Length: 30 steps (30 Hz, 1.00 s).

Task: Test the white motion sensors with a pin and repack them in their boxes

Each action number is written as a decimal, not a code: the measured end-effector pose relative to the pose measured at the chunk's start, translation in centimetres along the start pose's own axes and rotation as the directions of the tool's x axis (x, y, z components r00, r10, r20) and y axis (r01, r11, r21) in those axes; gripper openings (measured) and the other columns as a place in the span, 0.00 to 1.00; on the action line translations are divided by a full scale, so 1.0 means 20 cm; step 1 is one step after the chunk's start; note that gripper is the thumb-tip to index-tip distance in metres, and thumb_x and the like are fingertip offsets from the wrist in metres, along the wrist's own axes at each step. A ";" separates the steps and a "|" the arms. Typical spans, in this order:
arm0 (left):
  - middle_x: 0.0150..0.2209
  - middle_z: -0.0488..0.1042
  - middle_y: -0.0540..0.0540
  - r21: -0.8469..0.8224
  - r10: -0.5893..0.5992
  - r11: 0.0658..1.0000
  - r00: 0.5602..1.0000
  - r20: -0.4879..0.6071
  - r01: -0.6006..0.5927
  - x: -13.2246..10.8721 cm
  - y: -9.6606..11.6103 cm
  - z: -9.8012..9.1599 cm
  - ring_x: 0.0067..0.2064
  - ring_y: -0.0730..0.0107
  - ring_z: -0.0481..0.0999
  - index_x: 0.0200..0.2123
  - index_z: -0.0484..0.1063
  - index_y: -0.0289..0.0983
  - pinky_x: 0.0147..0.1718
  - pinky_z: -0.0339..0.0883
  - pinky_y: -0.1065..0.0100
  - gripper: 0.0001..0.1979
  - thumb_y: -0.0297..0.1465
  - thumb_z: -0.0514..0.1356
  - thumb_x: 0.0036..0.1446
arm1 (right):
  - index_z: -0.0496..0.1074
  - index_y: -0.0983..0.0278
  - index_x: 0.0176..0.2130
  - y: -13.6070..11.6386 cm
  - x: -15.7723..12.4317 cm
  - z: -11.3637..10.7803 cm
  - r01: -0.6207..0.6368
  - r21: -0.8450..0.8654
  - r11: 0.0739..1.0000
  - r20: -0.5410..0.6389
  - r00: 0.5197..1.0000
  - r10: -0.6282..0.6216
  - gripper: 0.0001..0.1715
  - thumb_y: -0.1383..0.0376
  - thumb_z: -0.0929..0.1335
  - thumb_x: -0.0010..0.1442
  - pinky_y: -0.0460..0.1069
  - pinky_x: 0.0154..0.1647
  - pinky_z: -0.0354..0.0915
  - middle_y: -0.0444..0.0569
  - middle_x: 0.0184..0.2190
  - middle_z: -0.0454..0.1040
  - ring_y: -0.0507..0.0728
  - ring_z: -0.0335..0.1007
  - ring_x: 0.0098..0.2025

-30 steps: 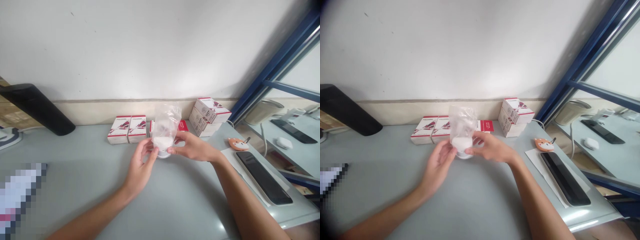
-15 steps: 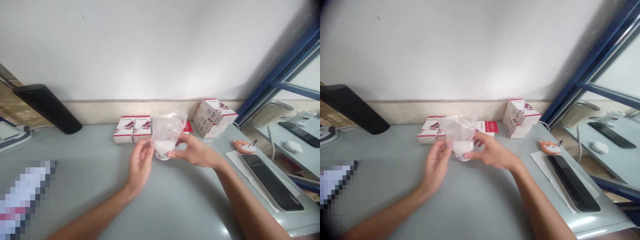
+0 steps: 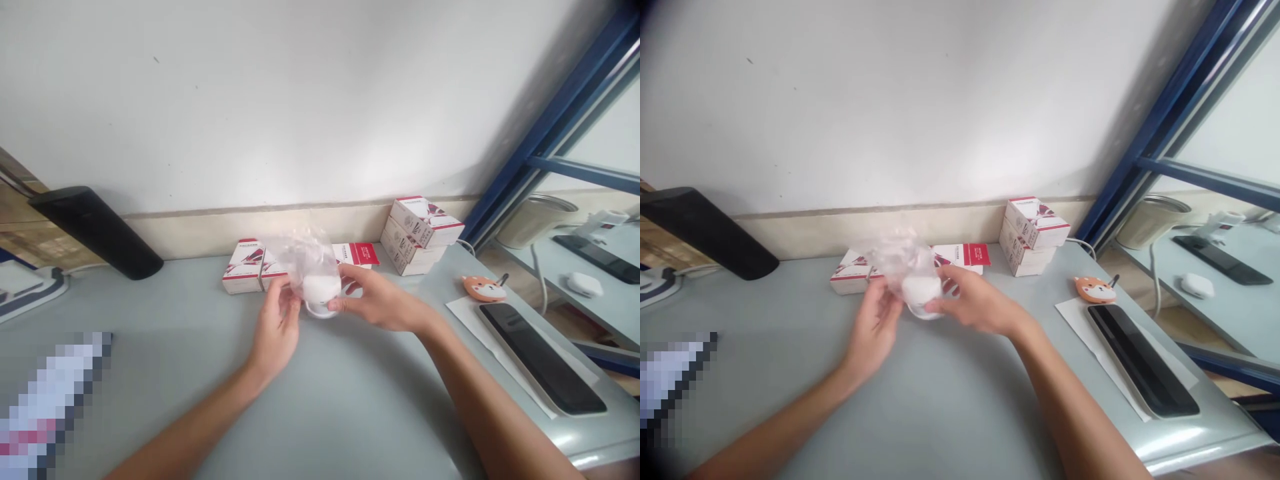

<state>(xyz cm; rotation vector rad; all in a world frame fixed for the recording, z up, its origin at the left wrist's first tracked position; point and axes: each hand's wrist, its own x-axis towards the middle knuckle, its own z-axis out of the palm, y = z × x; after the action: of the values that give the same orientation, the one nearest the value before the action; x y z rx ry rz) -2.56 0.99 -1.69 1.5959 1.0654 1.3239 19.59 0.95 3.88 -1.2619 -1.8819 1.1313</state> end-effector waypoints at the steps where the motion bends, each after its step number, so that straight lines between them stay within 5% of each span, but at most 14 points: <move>1: 0.57 0.76 0.44 -0.062 -0.004 0.998 1.000 0.005 0.004 -0.01 0.02 0.00 0.57 0.59 0.76 0.55 0.69 0.44 0.53 0.67 0.63 0.12 0.37 0.59 0.71 | 0.75 0.59 0.50 0.01 0.00 0.00 0.006 -0.025 1.000 -0.007 1.000 -0.006 0.21 0.52 0.76 0.61 0.59 0.54 0.70 0.51 0.48 0.79 0.62 0.74 0.50; 6: 0.67 0.70 0.43 -0.186 -0.028 0.980 0.971 0.236 0.073 -0.05 0.10 0.01 0.68 0.53 0.68 0.64 0.65 0.45 0.63 0.63 0.59 0.20 0.40 0.58 0.72 | 0.76 0.58 0.51 0.06 0.01 0.01 0.027 -0.069 0.997 0.046 0.999 -0.024 0.21 0.54 0.76 0.61 0.57 0.54 0.69 0.49 0.47 0.80 0.60 0.74 0.49; 10: 0.65 0.72 0.42 -0.096 -0.041 0.993 0.964 0.262 0.068 -0.06 0.10 0.01 0.64 0.53 0.71 0.64 0.66 0.44 0.61 0.64 0.59 0.20 0.40 0.58 0.72 | 0.76 0.57 0.51 0.05 0.00 -0.02 0.087 -0.074 0.993 0.117 0.990 -0.078 0.22 0.53 0.77 0.60 0.57 0.58 0.67 0.48 0.52 0.79 0.61 0.73 0.53; 14: 0.61 0.75 0.40 0.037 -0.073 0.997 0.945 0.319 0.065 -0.05 0.06 0.00 0.61 0.51 0.73 0.62 0.68 0.42 0.59 0.66 0.56 0.19 0.42 0.58 0.72 | 0.75 0.55 0.57 0.02 -0.03 -0.08 0.097 -0.032 0.995 0.066 0.993 -0.095 0.29 0.51 0.78 0.59 0.58 0.61 0.66 0.49 0.57 0.77 0.62 0.73 0.56; 18: 0.62 0.72 0.39 0.217 -0.007 0.972 0.910 0.415 -0.091 -0.05 0.05 0.00 0.64 0.48 0.69 0.59 0.71 0.43 0.63 0.64 0.50 0.16 0.39 0.57 0.72 | 0.78 0.56 0.53 0.00 -0.04 -0.11 0.036 -0.075 0.997 0.114 0.993 -0.027 0.26 0.53 0.79 0.58 0.58 0.59 0.67 0.47 0.51 0.81 0.63 0.74 0.52; 22: 0.68 0.63 0.37 0.281 0.072 0.943 0.935 0.348 -0.177 -0.07 0.08 0.01 0.65 0.47 0.67 0.66 0.64 0.45 0.64 0.65 0.48 0.25 0.36 0.60 0.68 | 0.78 0.55 0.52 0.03 -0.04 -0.09 -0.031 -0.068 0.997 0.165 0.985 0.042 0.25 0.57 0.79 0.56 0.57 0.55 0.69 0.45 0.49 0.82 0.63 0.75 0.51; 26: 0.70 0.63 0.38 0.173 0.028 0.982 0.964 0.266 -0.076 -0.08 0.08 0.01 0.66 0.49 0.69 0.74 0.51 0.48 0.64 0.65 0.49 0.37 0.39 0.63 0.67 | 0.76 0.54 0.55 0.03 -0.03 -0.05 -0.054 -0.098 0.994 0.177 0.982 0.071 0.26 0.62 0.77 0.57 0.55 0.51 0.70 0.46 0.51 0.81 0.63 0.76 0.51; 30: 0.59 0.77 0.39 0.193 -0.118 0.980 0.931 0.345 0.052 -0.07 0.04 0.02 0.59 0.49 0.76 0.63 0.67 0.43 0.57 0.70 0.52 0.25 0.43 0.64 0.67 | 0.76 0.52 0.57 0.03 -0.03 -0.01 -0.018 -0.119 0.993 0.207 0.977 0.043 0.30 0.69 0.75 0.56 0.54 0.49 0.72 0.46 0.53 0.81 0.62 0.77 0.51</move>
<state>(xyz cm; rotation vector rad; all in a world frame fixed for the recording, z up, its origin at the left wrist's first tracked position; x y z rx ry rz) -2.22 -0.60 -1.53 1.8173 1.0354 0.8541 20.20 0.63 3.35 -1.2806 -2.1169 1.2273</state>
